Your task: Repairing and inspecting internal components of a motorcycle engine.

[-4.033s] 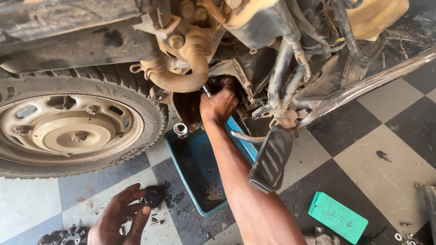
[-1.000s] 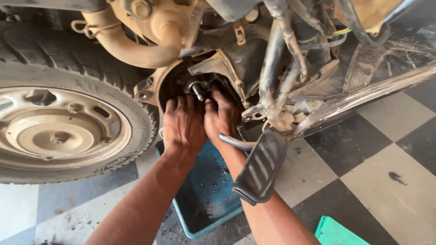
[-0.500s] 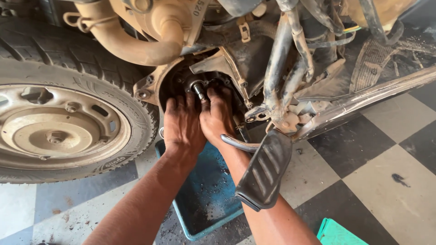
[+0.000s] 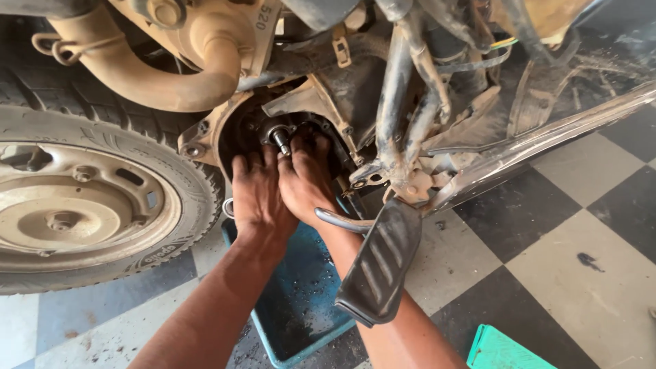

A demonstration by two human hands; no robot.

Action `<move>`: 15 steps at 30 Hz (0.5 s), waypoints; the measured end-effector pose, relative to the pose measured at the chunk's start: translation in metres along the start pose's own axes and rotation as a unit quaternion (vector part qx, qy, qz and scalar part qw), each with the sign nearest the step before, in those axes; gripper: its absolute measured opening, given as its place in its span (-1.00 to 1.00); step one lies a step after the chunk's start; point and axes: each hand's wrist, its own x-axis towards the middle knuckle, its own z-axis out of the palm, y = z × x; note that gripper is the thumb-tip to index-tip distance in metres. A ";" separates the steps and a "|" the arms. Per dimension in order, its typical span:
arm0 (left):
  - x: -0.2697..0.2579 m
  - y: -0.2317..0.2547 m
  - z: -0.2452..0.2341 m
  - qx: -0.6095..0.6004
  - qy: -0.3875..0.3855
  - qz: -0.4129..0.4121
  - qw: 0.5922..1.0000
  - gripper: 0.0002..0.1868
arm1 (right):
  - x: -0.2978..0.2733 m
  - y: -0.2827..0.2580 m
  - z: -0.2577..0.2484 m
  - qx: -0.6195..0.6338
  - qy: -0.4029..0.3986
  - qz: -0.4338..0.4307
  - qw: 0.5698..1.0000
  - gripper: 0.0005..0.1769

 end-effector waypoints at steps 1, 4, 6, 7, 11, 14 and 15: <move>0.001 0.002 0.003 -0.001 -0.002 0.000 1.000 -0.49 | -0.001 0.004 0.002 0.000 -0.002 0.001 1.000 -0.55; 0.003 0.004 0.008 0.039 -0.011 -0.017 0.999 -0.48 | -0.002 0.013 0.009 0.004 0.024 -0.009 1.000 -0.50; 0.004 0.004 0.011 0.058 -0.025 -0.009 0.998 -0.38 | 0.000 0.020 0.017 0.058 0.075 -0.034 0.995 -0.40; 0.006 0.005 0.014 0.058 -0.026 -0.009 0.998 -0.38 | -0.001 0.017 0.014 0.058 0.074 -0.033 0.995 -0.40; 0.011 0.009 0.028 0.051 -0.009 -0.023 0.998 -0.31 | 0.000 0.014 0.007 0.056 0.029 0.026 0.998 -0.38; 0.011 0.013 0.026 0.033 -0.020 -0.030 0.999 -0.32 | -0.001 0.020 0.006 0.071 0.012 0.044 0.996 -0.38; 0.010 0.013 0.024 0.016 -0.043 -0.033 0.998 -0.35 | -0.001 0.021 0.006 0.076 0.015 0.035 0.996 -0.37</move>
